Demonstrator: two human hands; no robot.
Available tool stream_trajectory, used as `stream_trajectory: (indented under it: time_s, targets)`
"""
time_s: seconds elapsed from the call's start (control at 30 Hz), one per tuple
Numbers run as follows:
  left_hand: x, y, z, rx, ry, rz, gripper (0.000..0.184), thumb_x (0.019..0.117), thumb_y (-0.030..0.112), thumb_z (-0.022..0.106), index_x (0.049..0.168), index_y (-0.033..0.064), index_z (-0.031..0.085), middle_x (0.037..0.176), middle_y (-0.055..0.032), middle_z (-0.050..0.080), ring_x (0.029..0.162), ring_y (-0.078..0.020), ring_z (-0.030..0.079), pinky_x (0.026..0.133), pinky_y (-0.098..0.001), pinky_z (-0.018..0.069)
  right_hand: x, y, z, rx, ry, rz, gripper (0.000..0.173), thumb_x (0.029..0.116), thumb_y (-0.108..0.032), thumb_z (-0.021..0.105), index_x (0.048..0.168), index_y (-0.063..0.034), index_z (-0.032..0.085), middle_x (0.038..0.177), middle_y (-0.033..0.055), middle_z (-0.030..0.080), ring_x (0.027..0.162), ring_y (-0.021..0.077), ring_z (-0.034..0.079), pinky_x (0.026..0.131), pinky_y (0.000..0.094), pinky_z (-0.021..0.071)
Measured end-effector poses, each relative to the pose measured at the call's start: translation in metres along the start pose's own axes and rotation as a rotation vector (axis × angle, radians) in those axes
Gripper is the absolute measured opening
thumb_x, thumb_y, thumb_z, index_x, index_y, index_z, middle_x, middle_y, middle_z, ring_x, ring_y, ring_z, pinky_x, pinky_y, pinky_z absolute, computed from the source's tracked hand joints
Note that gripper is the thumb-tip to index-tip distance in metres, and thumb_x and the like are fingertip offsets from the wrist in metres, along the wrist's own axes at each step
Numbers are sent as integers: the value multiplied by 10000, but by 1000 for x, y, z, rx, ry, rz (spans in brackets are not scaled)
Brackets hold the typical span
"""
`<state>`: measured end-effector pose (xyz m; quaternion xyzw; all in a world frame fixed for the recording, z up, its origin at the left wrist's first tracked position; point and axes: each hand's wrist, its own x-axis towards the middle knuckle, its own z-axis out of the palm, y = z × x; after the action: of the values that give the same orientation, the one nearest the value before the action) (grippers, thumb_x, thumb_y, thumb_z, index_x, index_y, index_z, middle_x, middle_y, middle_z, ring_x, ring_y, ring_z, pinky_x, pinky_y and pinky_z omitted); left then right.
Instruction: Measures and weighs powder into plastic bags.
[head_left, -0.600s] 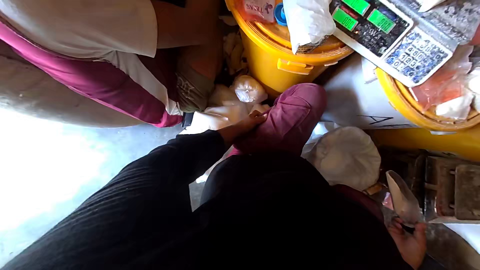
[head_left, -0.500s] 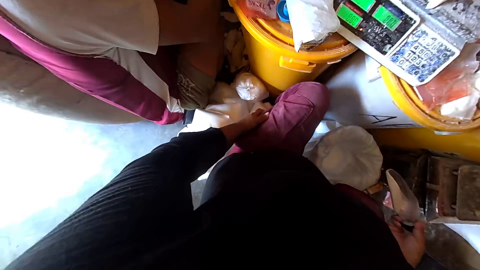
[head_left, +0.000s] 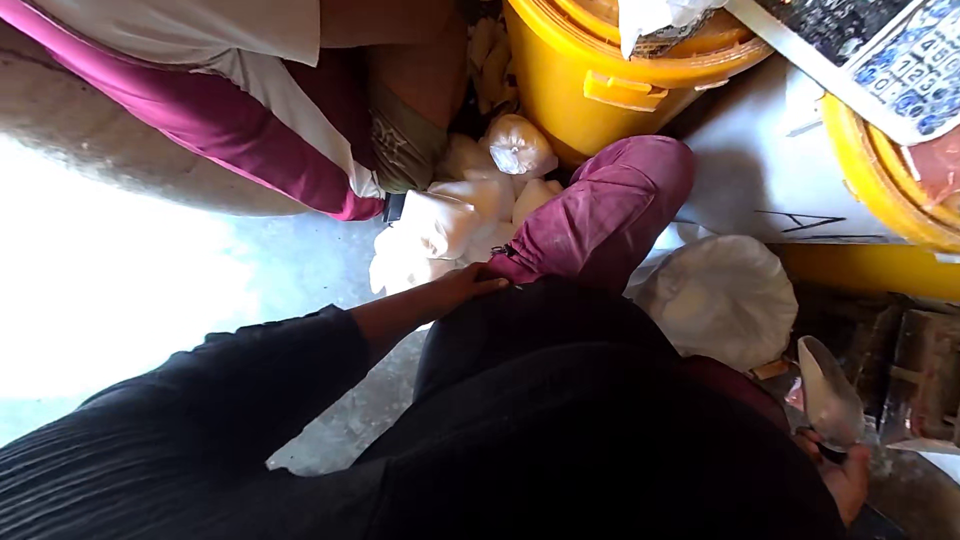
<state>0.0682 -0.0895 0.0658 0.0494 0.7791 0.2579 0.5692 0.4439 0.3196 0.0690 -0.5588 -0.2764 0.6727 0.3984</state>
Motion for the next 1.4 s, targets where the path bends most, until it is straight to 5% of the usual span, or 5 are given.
stream_trajectory:
  time_s: [0.4, 0.63, 0.8, 1.17, 1.4]
  targets:
    - [7, 25, -4, 246, 168, 229, 496, 924, 233, 778, 1263, -61, 567, 1250, -262, 583, 1155, -392, 593, 997, -541, 471, 3, 3, -8, -114, -116, -21, 393, 1128, -383, 237, 1141, -154, 557, 818, -56, 698, 614, 12, 655, 580, 138, 542]
    - [17, 2, -23, 787, 228, 1100, 316, 965, 101, 662, 1261, 201, 710, 1227, -131, 657, 1079, -327, 672, 813, -489, 584, 3, 1, -19, -113, -108, -53, 390, 1128, -379, 234, 1155, -157, 553, 833, -55, 702, 622, 9, 657, 576, 135, 539]
    - [44, 10, -25, 875, 253, 1397, 184, 965, 108, 604, 1073, 82, 751, 966, -116, 712, 854, -305, 702, 691, -462, 582, -1, 5, -3, -165, -117, -22, 333, 1129, -338, 278, 1160, -172, 566, 827, -61, 705, 612, 6, 661, 563, 140, 561]
    - [23, 46, -31, 943, -58, 975, 236, 926, 29, 689, 1158, 45, 727, 1105, -251, 675, 917, -456, 703, 708, -633, 568, 8, 8, 56, -686, 88, -235, 272, 1039, -160, 584, 1218, 44, 604, 914, 61, 618, 606, 65, 556, 564, 233, 512]
    - [18, 80, -33, 1066, -222, 758, 230, 977, 61, 631, 1187, 3, 705, 1191, -278, 645, 1047, -457, 669, 854, -605, 546, 28, 22, 100, -1316, -95, -457, 328, 967, -178, 714, 1220, 30, 702, 1211, 312, 637, 1170, 468, 592, 1033, 618, 440]
